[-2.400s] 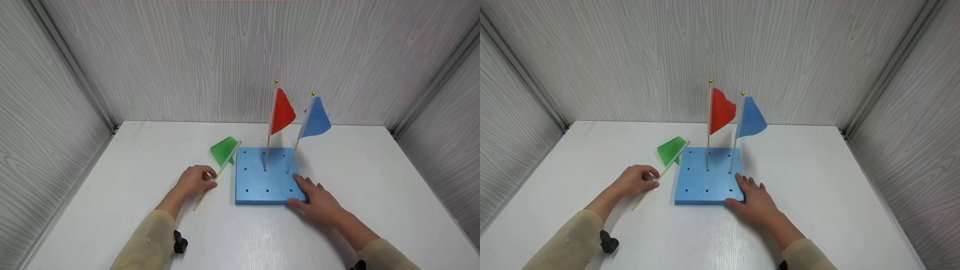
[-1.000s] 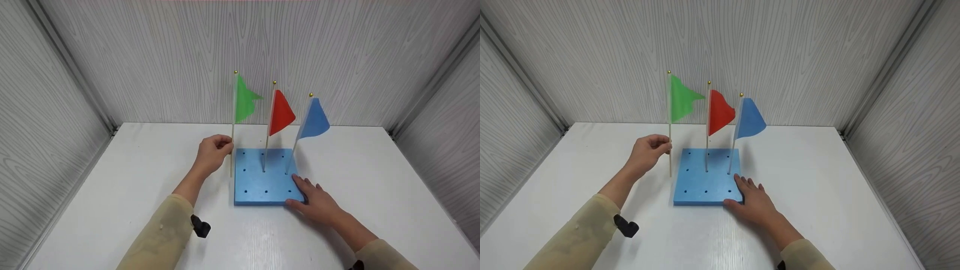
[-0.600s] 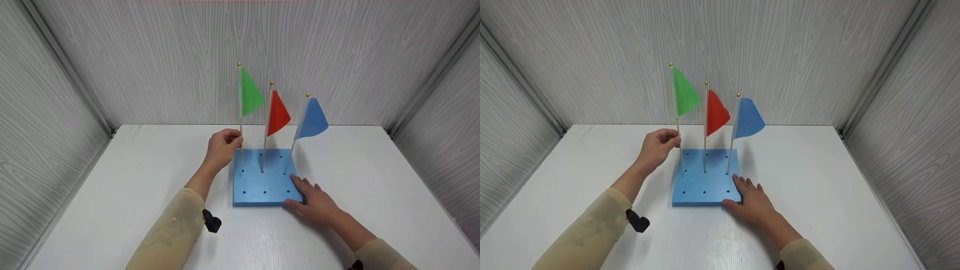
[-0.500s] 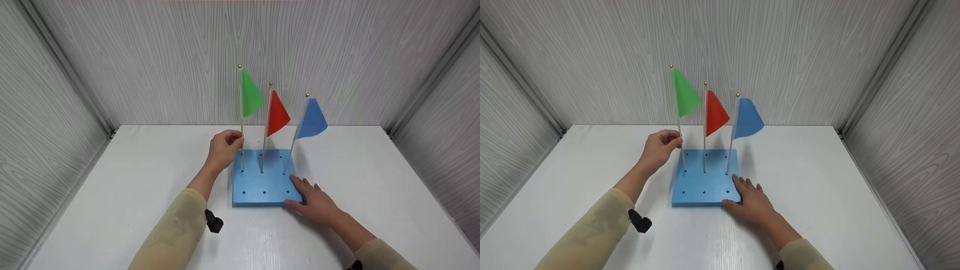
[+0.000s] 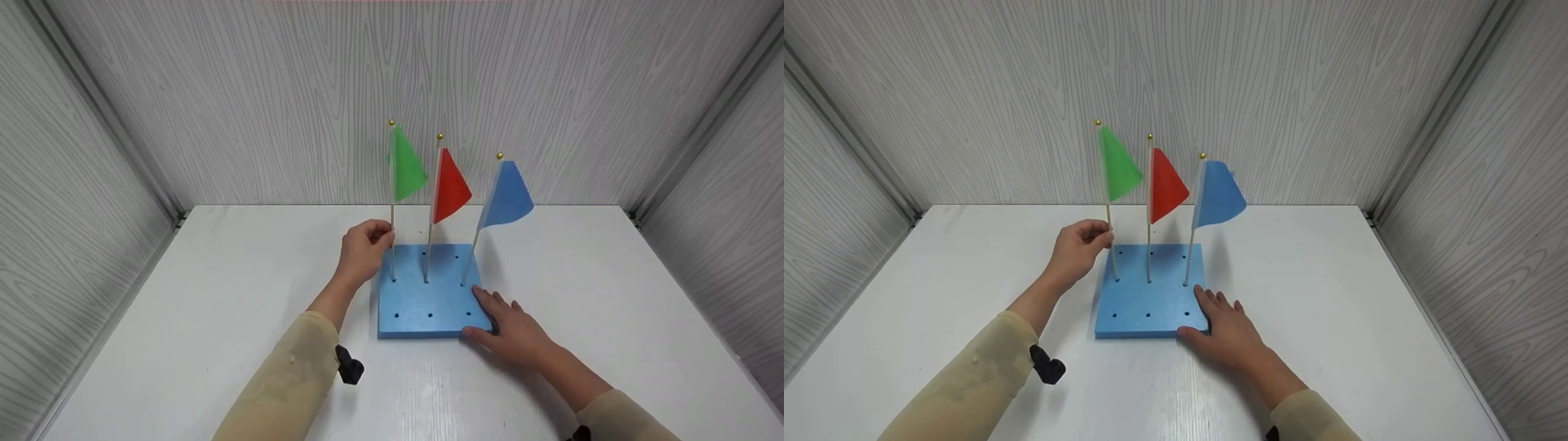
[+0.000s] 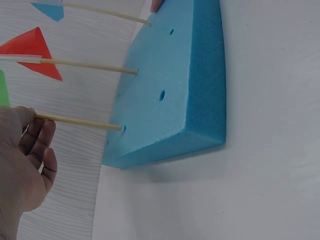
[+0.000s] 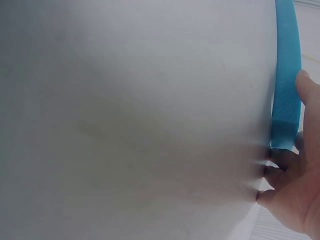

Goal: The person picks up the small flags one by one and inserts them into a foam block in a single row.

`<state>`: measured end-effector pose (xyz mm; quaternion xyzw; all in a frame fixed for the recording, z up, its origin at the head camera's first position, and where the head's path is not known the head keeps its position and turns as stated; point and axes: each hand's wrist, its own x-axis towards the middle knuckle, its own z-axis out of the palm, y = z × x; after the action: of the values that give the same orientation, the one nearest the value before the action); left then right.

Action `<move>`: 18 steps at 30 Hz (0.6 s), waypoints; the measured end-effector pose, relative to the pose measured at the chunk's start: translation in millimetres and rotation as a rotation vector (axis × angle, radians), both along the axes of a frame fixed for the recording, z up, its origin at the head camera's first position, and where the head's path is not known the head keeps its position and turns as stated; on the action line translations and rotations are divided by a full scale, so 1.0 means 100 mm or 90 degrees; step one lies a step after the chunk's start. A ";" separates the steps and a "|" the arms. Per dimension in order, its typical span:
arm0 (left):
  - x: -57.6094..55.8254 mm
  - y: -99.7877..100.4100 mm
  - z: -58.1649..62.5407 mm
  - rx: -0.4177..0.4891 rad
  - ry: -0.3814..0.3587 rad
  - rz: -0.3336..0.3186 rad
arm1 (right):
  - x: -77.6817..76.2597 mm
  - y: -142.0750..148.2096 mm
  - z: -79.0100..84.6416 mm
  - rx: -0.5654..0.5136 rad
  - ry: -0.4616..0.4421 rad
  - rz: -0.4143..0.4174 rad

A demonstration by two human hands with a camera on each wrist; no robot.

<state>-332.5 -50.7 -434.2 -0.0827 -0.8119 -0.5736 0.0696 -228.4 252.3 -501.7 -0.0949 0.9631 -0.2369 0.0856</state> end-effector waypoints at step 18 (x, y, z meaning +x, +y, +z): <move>0.04 0.04 -0.16 -0.020 -0.036 0.007 | 0.02 0.00 0.03 -0.003 0.020 0.010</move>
<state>-328.8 -46.8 -450.5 -0.0631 -0.8229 -0.5625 0.0486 -226.7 252.1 -498.7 -0.1066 0.9629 -0.2371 0.0723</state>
